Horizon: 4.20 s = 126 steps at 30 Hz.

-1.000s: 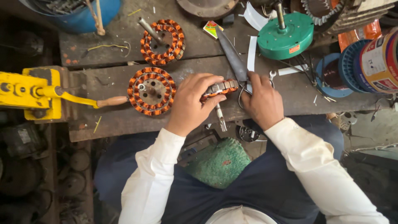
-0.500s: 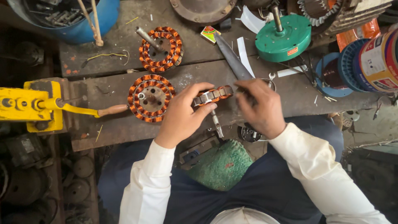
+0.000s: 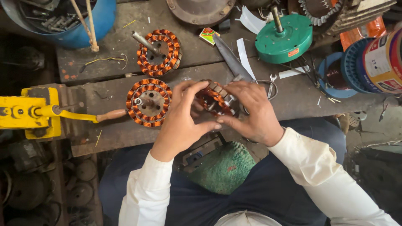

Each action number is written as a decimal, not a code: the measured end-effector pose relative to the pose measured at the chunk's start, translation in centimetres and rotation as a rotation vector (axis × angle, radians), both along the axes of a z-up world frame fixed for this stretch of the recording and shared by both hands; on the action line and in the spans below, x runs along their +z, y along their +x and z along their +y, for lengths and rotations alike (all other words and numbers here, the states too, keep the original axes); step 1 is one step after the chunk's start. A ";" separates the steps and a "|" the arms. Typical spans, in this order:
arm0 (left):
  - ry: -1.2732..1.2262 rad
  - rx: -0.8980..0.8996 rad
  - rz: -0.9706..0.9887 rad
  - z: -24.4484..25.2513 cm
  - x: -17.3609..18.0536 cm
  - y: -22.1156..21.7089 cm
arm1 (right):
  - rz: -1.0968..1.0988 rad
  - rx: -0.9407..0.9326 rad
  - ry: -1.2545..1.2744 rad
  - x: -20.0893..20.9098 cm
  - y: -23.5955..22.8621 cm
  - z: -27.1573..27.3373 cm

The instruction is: The person is assembling a motor stator by inserting white insulating paper into the copper windings. They use shears to cut the paper to size and then carefully place it between the coils.

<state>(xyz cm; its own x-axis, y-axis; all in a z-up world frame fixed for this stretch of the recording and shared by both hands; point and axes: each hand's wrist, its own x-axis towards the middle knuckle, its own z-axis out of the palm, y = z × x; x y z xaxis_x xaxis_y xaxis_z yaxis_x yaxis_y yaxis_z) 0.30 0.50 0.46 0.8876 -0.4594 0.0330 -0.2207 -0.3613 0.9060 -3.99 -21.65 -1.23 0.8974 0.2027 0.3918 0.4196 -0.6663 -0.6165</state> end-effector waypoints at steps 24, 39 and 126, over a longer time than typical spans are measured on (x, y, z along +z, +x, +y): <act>-0.043 -0.092 -0.245 -2.5 -2.5 1.4 | -0.354 -0.143 -0.018 -1.5 -0.6 0.8; -0.115 -0.032 -0.316 -3.3 -3.0 0.8 | -0.238 -0.185 0.103 -1.0 -0.3 1.3; -0.447 0.206 -0.159 -2.1 -1.5 2.8 | 0.390 -0.381 -0.273 -3.5 1.0 -5.0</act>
<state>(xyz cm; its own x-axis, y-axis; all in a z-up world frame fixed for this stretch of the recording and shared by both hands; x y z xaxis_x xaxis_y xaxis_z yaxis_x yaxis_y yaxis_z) 3.07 -1.58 -1.04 0.9264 -0.1855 0.3277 -0.3329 0.0033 0.9430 -3.01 -26.62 -4.71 0.9934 -0.1145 -0.0016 -0.1023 -0.8808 -0.4624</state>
